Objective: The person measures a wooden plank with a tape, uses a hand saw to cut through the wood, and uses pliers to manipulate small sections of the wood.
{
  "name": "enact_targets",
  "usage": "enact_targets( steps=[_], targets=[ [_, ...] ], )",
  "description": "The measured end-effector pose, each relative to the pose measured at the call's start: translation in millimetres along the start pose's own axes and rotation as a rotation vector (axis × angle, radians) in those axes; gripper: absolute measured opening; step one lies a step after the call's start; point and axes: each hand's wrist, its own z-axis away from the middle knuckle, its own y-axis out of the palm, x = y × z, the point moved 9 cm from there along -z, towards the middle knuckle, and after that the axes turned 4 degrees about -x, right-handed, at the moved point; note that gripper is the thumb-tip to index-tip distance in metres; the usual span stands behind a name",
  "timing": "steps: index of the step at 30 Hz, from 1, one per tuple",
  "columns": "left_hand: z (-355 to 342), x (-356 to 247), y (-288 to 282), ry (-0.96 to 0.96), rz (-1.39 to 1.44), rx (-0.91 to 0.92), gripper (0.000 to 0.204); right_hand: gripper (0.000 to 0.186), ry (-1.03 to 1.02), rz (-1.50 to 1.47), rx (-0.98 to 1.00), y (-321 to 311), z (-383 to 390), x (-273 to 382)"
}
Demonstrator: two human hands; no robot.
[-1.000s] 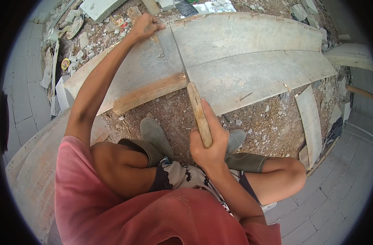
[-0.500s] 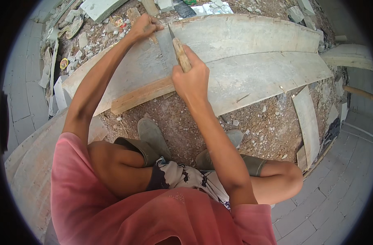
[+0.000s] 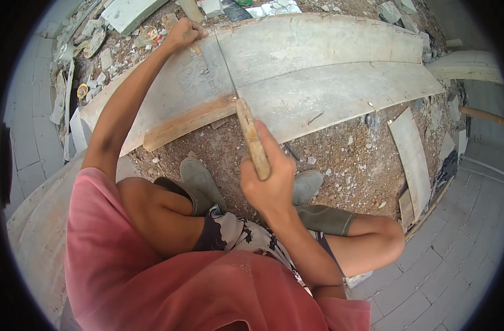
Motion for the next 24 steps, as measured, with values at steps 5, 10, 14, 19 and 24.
enact_targets(
  steps=[5, 10, 14, 19, 24],
  targets=[
    [9.0, -22.2, -8.8, 0.076, 0.016, -0.075, 0.023, 0.054, -0.062, -0.004, -0.048, 35.6, -33.9, -17.6],
    [10.9, -24.5, 5.0, 0.046, 0.034, -0.029, 0.02, 0.053, -0.005, -0.057, -0.049, 54.9, -67.7, -29.8],
    [21.0, 14.0, -18.0, 0.077, -0.025, -0.102, 0.021, 0.052, -0.191, -0.14, 0.031, 31.7, -4.7, -7.1],
    [6.4, -34.2, 5.7, 0.215, 0.137, -0.016, 0.023, 0.051, 0.054, -0.042, -0.021, 76.5, -109.5, -35.0],
    [19.7, 2.7, -15.6, 0.141, -0.027, -0.106, 0.029, 0.052, -0.174, -0.1, 0.007, 34.7, -15.6, -13.1]
  ],
)
